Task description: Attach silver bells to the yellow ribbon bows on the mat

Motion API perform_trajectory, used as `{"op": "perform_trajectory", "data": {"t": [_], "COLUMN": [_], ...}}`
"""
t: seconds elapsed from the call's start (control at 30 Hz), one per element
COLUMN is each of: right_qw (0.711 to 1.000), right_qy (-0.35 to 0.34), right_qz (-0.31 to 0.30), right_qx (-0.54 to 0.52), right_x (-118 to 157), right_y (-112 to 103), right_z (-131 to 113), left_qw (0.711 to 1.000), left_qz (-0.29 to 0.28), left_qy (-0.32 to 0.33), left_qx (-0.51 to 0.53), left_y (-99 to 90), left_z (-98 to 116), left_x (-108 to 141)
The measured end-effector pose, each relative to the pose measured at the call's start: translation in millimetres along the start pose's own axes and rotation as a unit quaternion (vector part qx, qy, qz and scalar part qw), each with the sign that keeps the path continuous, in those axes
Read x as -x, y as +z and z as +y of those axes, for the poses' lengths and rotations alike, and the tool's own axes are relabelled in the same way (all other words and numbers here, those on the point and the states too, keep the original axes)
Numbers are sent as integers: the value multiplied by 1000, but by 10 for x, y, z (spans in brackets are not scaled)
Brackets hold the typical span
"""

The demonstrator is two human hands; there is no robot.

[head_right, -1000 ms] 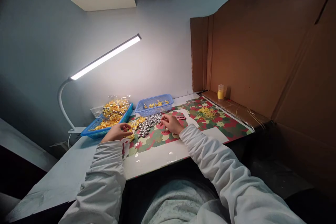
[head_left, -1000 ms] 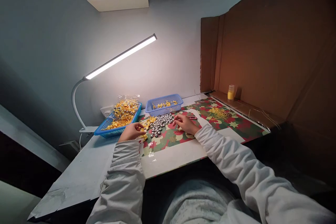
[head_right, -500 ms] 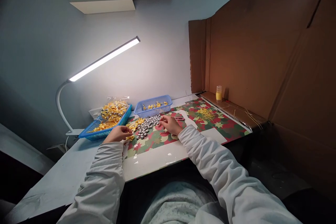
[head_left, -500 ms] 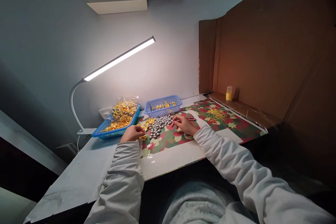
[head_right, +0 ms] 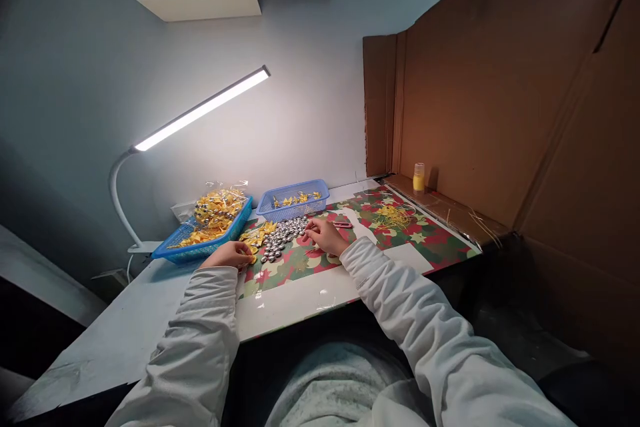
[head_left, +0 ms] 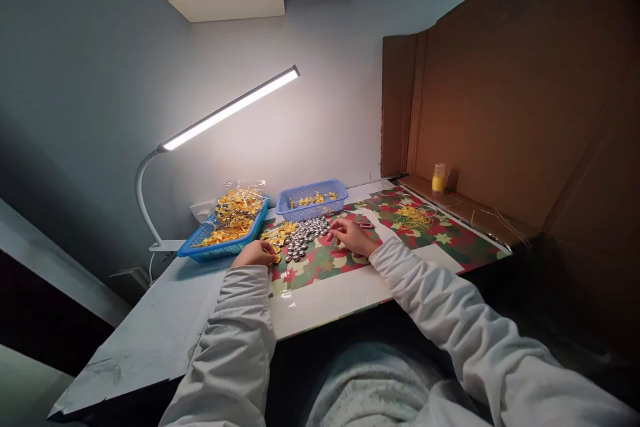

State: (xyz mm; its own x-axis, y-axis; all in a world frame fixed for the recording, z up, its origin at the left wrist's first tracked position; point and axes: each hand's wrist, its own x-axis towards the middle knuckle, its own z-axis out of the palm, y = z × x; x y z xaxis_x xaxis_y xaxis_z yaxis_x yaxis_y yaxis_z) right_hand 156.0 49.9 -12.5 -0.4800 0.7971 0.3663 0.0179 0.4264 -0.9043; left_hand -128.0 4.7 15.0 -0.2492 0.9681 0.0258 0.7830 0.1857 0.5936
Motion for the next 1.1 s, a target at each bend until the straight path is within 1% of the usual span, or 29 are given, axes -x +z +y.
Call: {"op": "perform_trajectory", "data": {"t": [0.03,0.1,0.17,0.23,0.3,0.33,0.4,0.43,0.47,0.53,0.57,0.6,0.63,0.67,0.7,0.73,0.8,0.83,0.87,0.9,0.93,1.0,1.03,1.1], "right_qw": [1000,1000,1000,1000,998,996,980,964,940,887,863,845,836,838,849,869,910,921,926,928,930,929,930,937], "right_qy": [1,0,-3,-4,0,4,21,25,38,81,99,115,126,130,129,119,61,30,11,8,17,43,60,74], "right_qz": [0,-2,0,8,2,-12,-100,-153,-216,-334,-382,-416,-431,-422,-394,-337,-186,-115,-54,-9,22,90,118,162], "right_qx": [0,-2,-8,-23,-62,-93,-169,-217,-260,-308,-314,-315,-317,-321,-329,-342,-366,-371,-373,-372,-367,-355,-342,-302], "right_x": [-1,-5,-7,-3,16,32,80,109,140,202,228,248,261,264,256,237,172,130,87,48,15,-28,-39,-45], "right_y": [0,-3,-8,-7,12,32,94,134,178,261,293,313,320,311,288,252,153,100,49,4,-32,-76,-84,-81], "right_z": [1,9,13,-9,-78,-131,-258,-325,-387,-487,-522,-547,-563,-571,-571,-566,-533,-506,-471,-429,-383,-284,-238,-160], "left_qw": [999,998,999,998,993,989,981,979,976,972,969,966,966,966,968,969,968,967,967,966,961,937,920,889], "left_qz": [-31,-41,-5,45,102,127,163,169,175,164,156,146,115,96,78,71,50,59,65,68,66,41,20,-1], "left_qy": [-12,-37,-28,-2,33,52,92,111,126,166,180,192,206,212,210,202,176,171,160,140,115,80,69,47], "left_qx": [-9,-27,-32,-43,-53,-56,-49,-37,-16,39,66,89,105,113,115,126,169,181,188,208,242,339,385,455], "left_y": [-18,-64,-105,-130,-127,-110,-33,30,109,299,401,498,585,655,706,738,752,742,725,705,685,648,635,624], "left_z": [27,85,133,167,198,221,294,350,420,600,706,815,925,1027,1118,1191,1272,1281,1273,1254,1227,1174,1152,1121], "left_x": [12,36,59,79,95,102,120,132,145,175,189,198,200,194,179,154,88,54,25,3,-9,-3,12,57]}}
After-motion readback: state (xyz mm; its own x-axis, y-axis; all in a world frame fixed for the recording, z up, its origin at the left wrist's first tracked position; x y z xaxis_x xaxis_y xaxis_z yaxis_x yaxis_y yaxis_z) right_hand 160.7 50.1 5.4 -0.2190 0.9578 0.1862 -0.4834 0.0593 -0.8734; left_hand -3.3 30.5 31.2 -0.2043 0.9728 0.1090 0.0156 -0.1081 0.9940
